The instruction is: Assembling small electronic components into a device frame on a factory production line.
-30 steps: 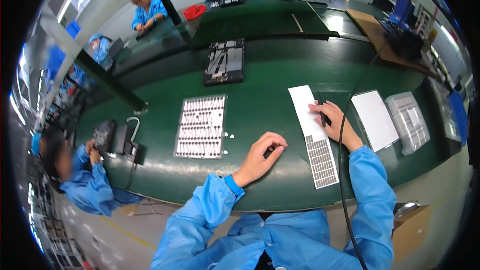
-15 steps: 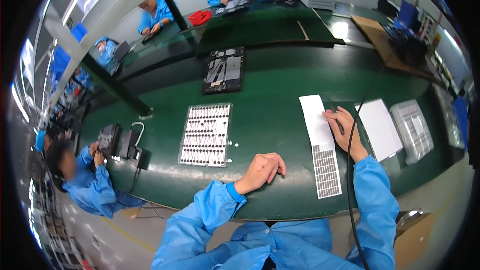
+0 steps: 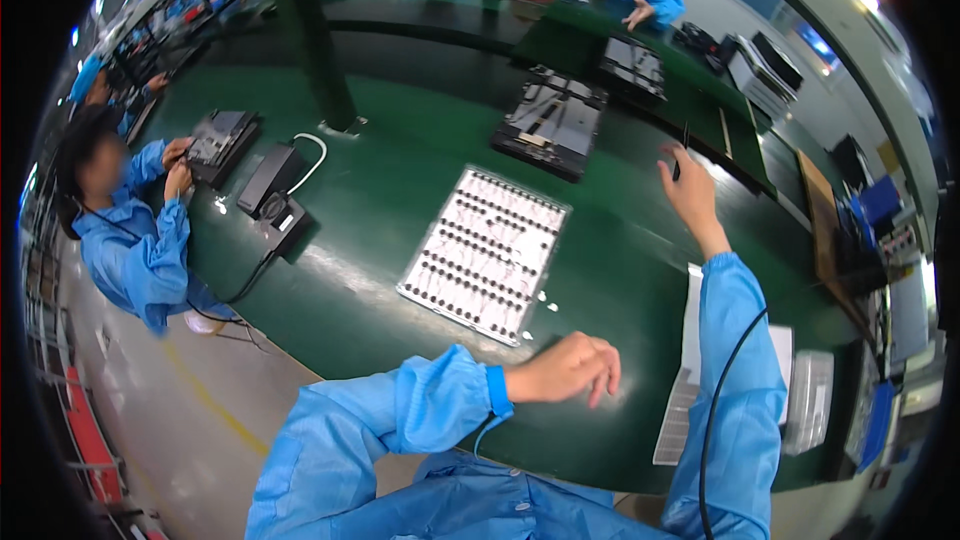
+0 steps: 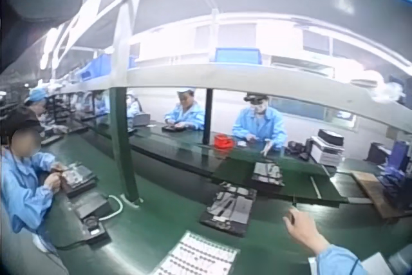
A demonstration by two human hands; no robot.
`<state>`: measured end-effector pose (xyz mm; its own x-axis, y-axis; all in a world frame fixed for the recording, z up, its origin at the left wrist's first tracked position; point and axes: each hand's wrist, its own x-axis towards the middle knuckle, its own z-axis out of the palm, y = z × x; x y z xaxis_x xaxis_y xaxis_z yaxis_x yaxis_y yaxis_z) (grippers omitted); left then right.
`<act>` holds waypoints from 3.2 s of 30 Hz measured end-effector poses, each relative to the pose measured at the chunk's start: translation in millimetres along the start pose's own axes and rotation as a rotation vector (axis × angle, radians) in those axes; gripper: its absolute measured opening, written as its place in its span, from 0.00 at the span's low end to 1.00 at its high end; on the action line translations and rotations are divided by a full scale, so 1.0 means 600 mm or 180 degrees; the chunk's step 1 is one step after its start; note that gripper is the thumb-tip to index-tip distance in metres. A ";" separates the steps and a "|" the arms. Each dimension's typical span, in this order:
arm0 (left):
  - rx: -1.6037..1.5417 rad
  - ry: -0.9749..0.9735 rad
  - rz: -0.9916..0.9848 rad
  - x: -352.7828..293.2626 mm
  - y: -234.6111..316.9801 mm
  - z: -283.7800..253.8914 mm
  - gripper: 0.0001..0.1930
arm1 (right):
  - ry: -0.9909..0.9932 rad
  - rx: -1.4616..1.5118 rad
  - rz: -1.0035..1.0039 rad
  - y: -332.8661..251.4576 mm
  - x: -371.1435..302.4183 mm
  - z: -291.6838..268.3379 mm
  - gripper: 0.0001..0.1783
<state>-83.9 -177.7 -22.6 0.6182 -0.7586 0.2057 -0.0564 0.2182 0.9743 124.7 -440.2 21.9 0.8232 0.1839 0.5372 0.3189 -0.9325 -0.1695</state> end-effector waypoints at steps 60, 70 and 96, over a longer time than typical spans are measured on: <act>-0.0149 -0.0052 0.0171 0.004 0.003 0.014 0.22 | 0.0633 -0.1868 -0.0556 0.088 0.202 0.203 0.24; -0.1217 0.0117 -0.0417 -0.006 -0.022 0.023 0.24 | 0.0648 0.0532 -0.0729 0.046 0.182 -0.192 0.20; -0.0753 0.0666 -0.0507 0.015 0.054 0.009 0.38 | -0.0085 0.2490 -0.0114 -0.045 -0.268 -0.237 0.21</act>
<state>-84.2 -180.7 11.6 0.7533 -0.6577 0.0056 0.2217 0.2619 0.9393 -82.9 -488.9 58.0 0.8141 0.2263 0.5349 0.5755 -0.4377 -0.6908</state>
